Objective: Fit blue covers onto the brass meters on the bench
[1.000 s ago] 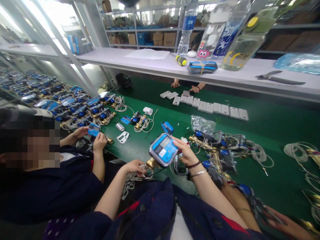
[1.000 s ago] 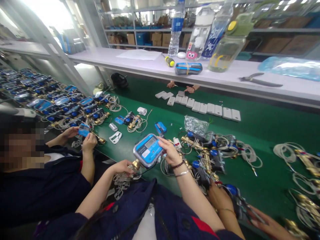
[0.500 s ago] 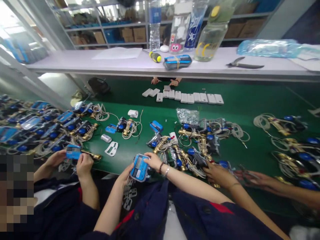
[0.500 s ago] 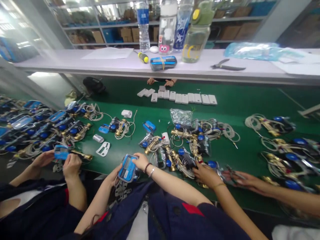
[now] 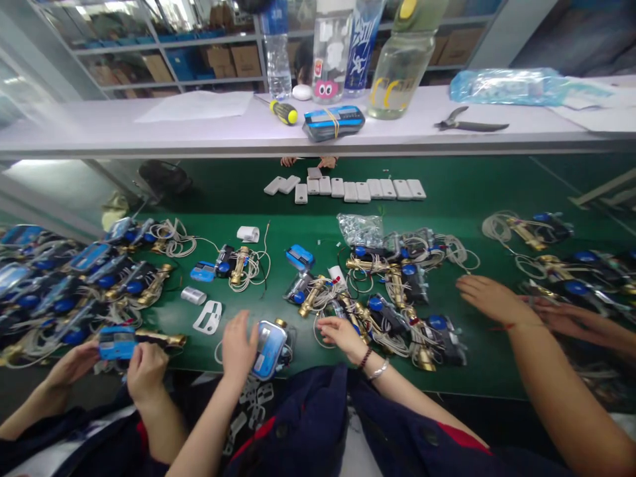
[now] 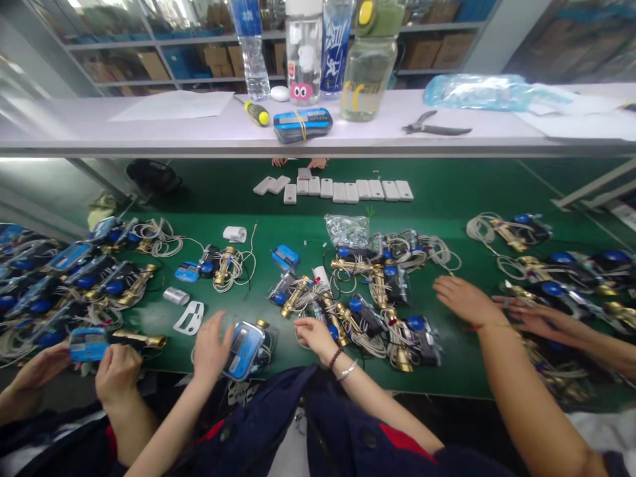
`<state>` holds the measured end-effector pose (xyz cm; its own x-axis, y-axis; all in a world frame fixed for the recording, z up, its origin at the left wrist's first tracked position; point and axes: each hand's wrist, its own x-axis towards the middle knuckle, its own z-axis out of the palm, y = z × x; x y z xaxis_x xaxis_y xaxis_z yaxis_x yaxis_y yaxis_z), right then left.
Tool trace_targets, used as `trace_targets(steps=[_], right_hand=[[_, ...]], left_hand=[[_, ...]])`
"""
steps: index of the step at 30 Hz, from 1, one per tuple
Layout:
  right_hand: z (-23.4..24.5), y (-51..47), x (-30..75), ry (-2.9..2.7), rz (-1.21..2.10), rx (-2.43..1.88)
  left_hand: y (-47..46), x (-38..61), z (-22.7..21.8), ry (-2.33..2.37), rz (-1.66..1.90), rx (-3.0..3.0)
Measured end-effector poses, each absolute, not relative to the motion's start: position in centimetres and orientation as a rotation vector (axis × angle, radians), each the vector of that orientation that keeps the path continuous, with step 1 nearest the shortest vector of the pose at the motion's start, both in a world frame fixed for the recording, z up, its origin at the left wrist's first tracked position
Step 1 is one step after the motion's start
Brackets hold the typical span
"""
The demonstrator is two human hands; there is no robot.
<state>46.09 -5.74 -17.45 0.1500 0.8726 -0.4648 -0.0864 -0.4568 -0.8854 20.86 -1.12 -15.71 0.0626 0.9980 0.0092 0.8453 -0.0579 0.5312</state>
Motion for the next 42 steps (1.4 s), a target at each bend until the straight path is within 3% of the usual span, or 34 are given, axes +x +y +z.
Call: trace_targets(steps=[3,6,13,17,21,26,29,33,36,39,42], right_hand=[[-17.4,-3.9,48.8,-0.715,1.303,-1.606],[-17.7,-1.1,52.3,-0.703,1.162,-1.685],[-19.6,4.4,56.6,-0.977,1.004,-1.978],[-19.5,7.4,56.1,-1.245,0.982,-1.982],[-18.7,9.6,56.2,-1.39,1.024,-1.944],[-15.4,8.9,57.3,-1.308,0.93,-1.848],[-12.1,6.0,56.7,-1.232,0.885,-1.712],[-7.5,0.7,53.8,-1.016,0.947,-1.398],[-5.2,-2.9,51.7,-0.91,0.913,-1.316],[-3.5,-5.3,51.2,-1.004,0.917,-1.36],[-1.7,-6.6,52.2,-1.356,0.969,-1.419]], left_hand=[[-5.3,24.5,-17.5,1.555,0.24,2.364],[-6.0,24.5,-18.8,1.627,0.128,2.448],[2.7,14.5,-17.1,1.995,0.02,1.806],[4.0,13.6,-16.5,2.108,-0.019,1.811],[3.9,15.7,-16.8,2.282,0.191,1.916],[3.4,20.4,-15.5,2.313,0.723,1.88],[2.5,25.3,-12.4,1.932,0.885,1.818],[1.3,32.2,-6.9,1.28,0.808,1.638],[0.6,35.4,-4.1,1.044,0.805,1.603],[0.2,36.0,-3.1,1.098,0.881,1.496],[-0.2,35.2,-2.5,1.374,1.197,1.552]])
